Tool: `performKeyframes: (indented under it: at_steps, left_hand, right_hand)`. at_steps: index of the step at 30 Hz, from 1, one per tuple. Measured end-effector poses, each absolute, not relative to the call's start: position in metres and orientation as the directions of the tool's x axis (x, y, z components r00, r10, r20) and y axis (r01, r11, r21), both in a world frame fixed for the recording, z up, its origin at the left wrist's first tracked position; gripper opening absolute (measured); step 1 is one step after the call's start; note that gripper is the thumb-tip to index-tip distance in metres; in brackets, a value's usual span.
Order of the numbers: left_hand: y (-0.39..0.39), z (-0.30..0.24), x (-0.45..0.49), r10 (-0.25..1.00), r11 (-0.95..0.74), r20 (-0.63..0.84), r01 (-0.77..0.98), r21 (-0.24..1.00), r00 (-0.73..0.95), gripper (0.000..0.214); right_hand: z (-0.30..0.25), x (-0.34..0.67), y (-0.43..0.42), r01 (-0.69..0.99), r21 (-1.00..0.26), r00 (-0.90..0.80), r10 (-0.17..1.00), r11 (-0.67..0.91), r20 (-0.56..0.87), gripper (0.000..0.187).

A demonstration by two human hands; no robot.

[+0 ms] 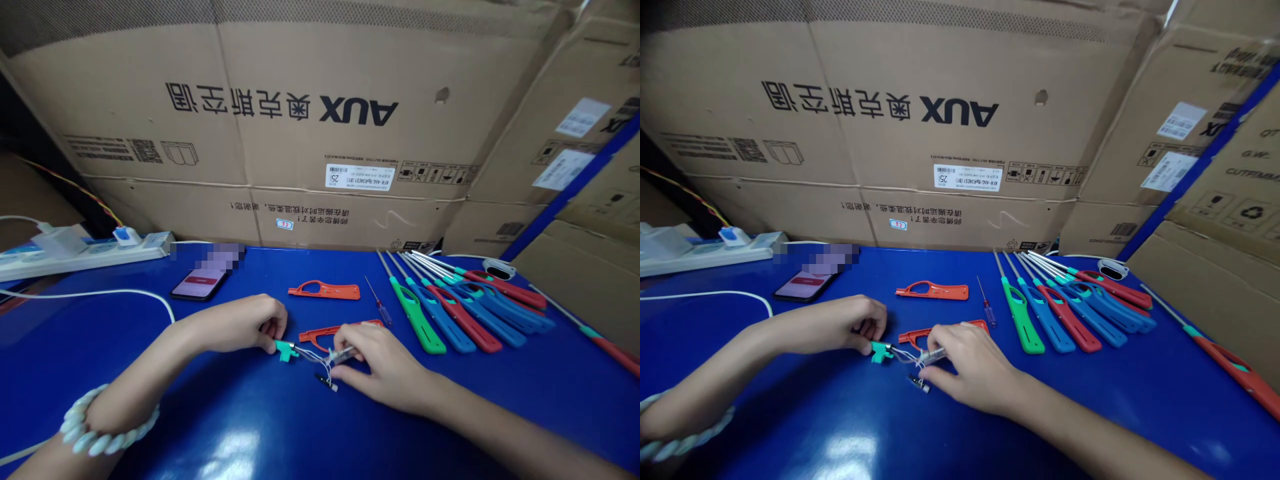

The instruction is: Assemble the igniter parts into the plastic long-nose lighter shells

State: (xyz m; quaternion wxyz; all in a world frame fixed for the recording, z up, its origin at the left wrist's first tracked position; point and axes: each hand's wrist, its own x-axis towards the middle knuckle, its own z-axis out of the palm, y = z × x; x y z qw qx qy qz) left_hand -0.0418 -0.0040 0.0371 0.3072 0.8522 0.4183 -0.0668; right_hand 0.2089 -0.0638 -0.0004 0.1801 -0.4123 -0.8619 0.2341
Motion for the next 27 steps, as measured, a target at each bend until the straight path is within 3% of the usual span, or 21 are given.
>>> performKeyframes:
  at_steps: [6, 11, 16, 22, 27]
  left_hand:
    - [-0.006, 0.037, -0.042, 0.662, -0.473, -0.377, 0.751, 0.46, 0.648, 0.019]
    - [-0.004, 0.041, -0.046, 0.683, -0.442, -0.405, 0.786, 0.432, 0.608, 0.014]
    - [-0.005, 0.052, -0.05, 0.722, -0.475, -0.299, 0.761, 0.442, 0.624, 0.005]
    - [-0.012, 0.054, -0.044, 0.676, -0.555, -0.176, 0.651, 0.518, 0.716, 0.027]
    - [-0.011, 0.045, -0.035, 0.663, -0.585, -0.142, 0.626, 0.515, 0.735, 0.024]
  right_hand:
    - [-0.001, 0.213, -0.055, 0.647, -0.594, -0.513, 0.849, 0.478, 0.125, 0.01]
    - [-0.003, 0.217, -0.05, 0.604, -0.642, -0.511, 0.848, 0.472, 0.143, 0.008]
    - [0.004, 0.223, -0.046, 0.542, -0.715, -0.493, 0.856, 0.441, 0.155, 0.005]
    - [0.008, 0.236, -0.037, 0.502, -0.752, -0.455, 0.87, 0.427, 0.19, 0.009]
    - [0.005, 0.24, -0.031, 0.529, -0.729, -0.453, 0.871, 0.433, 0.189, 0.009]
